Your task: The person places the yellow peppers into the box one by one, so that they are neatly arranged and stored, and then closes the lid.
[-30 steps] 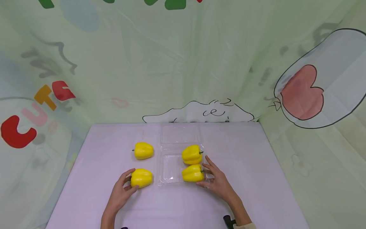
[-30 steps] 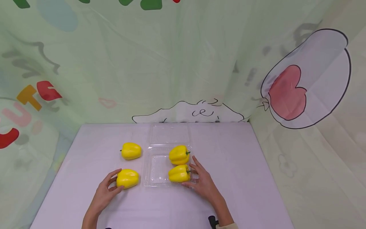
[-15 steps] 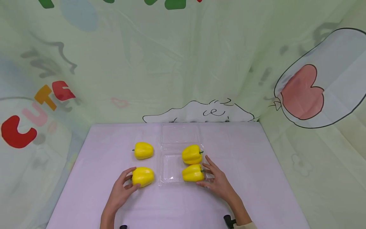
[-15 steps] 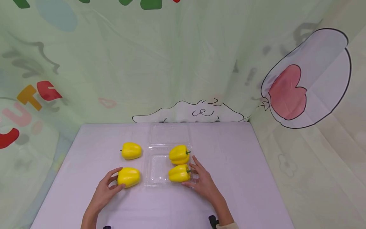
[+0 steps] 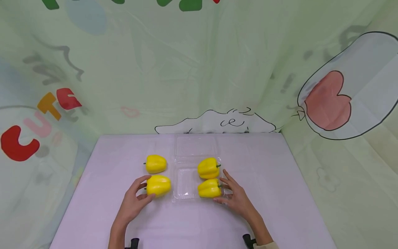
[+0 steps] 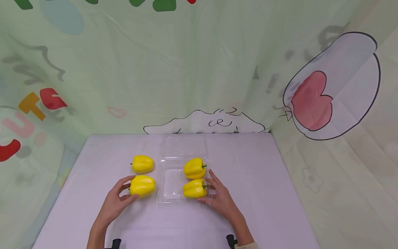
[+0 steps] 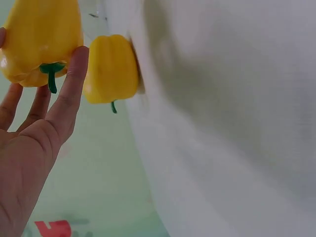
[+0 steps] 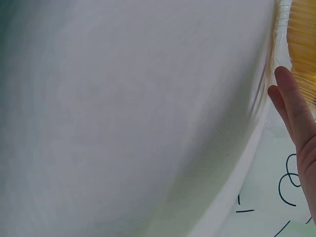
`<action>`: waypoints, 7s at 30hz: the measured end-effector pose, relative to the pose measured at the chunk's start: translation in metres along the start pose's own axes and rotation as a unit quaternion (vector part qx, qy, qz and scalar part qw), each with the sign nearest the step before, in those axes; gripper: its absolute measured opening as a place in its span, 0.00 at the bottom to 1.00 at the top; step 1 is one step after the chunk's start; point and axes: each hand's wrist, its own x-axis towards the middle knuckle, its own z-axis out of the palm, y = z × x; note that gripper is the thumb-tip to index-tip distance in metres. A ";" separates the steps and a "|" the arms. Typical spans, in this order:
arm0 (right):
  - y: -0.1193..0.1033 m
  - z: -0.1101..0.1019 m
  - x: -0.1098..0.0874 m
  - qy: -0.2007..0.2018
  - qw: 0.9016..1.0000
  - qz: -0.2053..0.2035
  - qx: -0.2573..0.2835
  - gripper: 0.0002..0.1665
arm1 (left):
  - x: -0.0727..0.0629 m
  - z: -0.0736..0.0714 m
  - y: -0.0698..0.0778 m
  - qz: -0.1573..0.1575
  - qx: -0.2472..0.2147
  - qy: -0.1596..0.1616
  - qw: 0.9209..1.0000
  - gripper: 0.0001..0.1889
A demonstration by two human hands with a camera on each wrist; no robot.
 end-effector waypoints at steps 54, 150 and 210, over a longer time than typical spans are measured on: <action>-0.001 0.001 0.000 0.001 1.000 0.007 0.002 0.54 | 0.012 0.066 0.037 0.109 0.034 -0.072 0.991 0.35; 0.000 0.004 0.002 0.006 1.000 0.009 0.018 0.53 | 0.015 0.092 0.050 0.101 0.248 -0.060 0.962 0.34; -0.005 0.005 0.000 0.012 1.000 0.011 0.008 0.52 | 0.026 0.041 0.023 0.114 0.179 0.107 0.971 0.30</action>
